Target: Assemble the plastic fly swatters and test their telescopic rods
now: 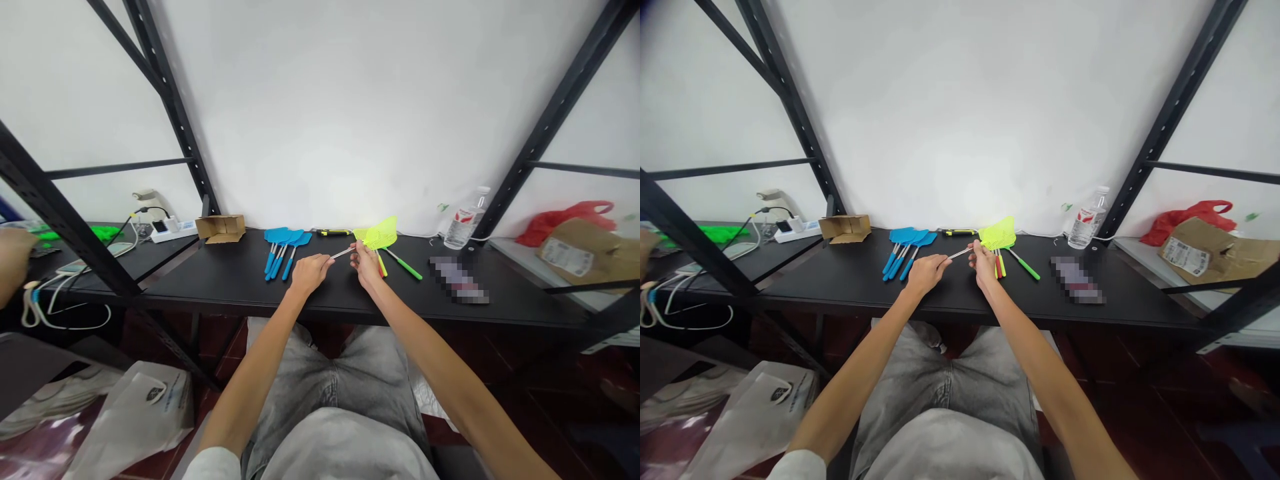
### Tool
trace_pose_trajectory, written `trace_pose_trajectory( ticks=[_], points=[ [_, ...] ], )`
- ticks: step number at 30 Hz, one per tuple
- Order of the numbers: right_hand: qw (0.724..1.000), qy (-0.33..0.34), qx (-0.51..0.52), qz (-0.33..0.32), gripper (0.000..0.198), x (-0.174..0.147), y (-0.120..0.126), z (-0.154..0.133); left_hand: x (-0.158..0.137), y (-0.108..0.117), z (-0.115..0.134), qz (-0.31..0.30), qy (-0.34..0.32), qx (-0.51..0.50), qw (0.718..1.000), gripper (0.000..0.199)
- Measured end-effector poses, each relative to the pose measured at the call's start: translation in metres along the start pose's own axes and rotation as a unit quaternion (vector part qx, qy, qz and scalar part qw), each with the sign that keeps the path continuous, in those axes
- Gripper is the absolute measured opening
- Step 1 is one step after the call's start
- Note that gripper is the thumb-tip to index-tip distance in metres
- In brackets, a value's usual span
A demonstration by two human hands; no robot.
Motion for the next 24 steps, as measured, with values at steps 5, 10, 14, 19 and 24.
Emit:
trace_pose_trajectory(
  ticks=[5, 10, 14, 19, 24],
  points=[
    [1.0, 0.004, -0.023, -0.019, 0.049, -0.002, -0.003, 0.001, 0.001, 0.001, 0.003, -0.022, 0.005, -0.017, 1.0, 0.041],
    [0.998, 0.012, -0.044, -0.034, 0.048, -0.004, -0.007, -0.001, 0.002, 0.001, 0.006, -0.03, 0.012, -0.031, 0.999, 0.04],
    [0.997, 0.017, -0.059, -0.038, 0.051, -0.006, -0.01, -0.002, 0.003, 0.003, 0.008, -0.036, 0.02, -0.035, 0.999, 0.042],
    [0.989, 0.026, -0.108, -0.098, 0.049, -0.013, -0.019, 0.004, 0.007, 0.003, 0.016, -0.035, 0.047, -0.066, 0.996, 0.044],
    [0.981, 0.023, -0.144, -0.131, 0.048, -0.017, -0.026, 0.01, 0.013, -0.004, 0.028, -0.035, 0.116, -0.111, 0.986, 0.043]
  ],
)
Point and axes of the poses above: each hand's wrist, its own x-axis towards the middle knuckle, its own y-axis out of the back of the hand, z = x × y, the point moved 4 cm from there along x, towards the middle knuckle, and after that the axes turned 9 degrees about x, right-handed, at the moved point
